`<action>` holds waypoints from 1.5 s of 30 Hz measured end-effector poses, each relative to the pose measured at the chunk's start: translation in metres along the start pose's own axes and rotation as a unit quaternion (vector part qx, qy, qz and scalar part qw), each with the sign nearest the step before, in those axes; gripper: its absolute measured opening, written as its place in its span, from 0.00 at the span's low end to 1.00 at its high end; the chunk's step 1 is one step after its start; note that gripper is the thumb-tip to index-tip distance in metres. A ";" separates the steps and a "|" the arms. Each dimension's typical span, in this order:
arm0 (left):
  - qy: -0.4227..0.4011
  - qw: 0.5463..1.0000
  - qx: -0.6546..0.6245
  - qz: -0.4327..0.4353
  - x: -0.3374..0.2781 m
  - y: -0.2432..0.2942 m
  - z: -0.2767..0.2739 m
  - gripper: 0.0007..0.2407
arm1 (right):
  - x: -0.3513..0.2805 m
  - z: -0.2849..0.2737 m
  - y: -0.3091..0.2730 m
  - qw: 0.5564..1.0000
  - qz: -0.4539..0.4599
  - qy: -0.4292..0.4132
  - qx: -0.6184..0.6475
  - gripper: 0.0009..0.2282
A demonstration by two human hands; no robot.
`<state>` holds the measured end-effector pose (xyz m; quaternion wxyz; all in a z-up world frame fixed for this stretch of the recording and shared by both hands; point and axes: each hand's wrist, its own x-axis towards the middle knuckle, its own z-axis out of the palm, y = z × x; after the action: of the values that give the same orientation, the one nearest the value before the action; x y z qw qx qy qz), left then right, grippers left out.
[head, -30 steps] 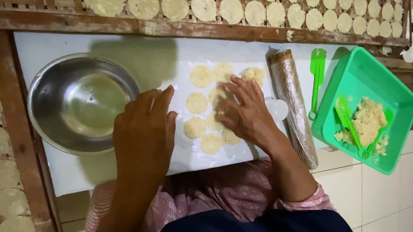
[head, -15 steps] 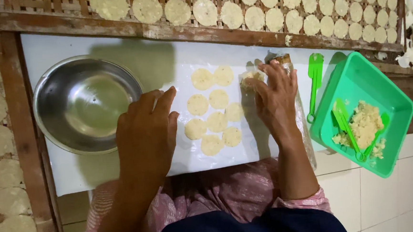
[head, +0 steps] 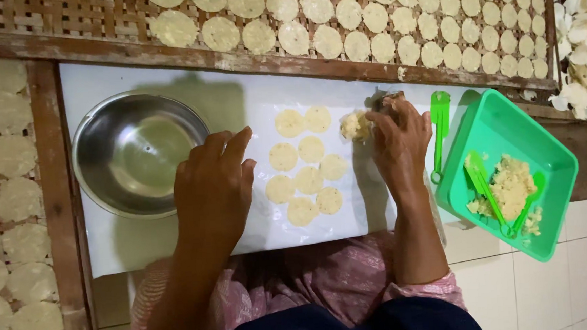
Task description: Manually shaping small round dough discs and arranging them on a large woven tray for drying.
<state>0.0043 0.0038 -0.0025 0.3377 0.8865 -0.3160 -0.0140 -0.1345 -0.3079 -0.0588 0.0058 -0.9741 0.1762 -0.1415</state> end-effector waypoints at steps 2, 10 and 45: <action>-0.001 1.000 0.005 -0.001 0.001 0.000 -0.001 0.19 | 0.007 -0.013 -0.012 1.000 -0.001 0.006 0.025 0.09; 0.038 0.999 0.003 0.003 -0.001 -0.003 -0.003 0.19 | 0.013 -0.013 -0.009 0.969 0.095 0.011 0.226 0.03; 0.115 0.990 -0.060 0.046 0.001 -0.021 0.003 0.17 | -0.009 -0.074 -0.066 0.932 0.029 -0.224 0.285 0.06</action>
<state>0.0159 0.0136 -0.0176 0.4244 0.8449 -0.3142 0.0853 -0.1404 -0.2399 0.0143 0.3261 -0.9325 0.1510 0.0361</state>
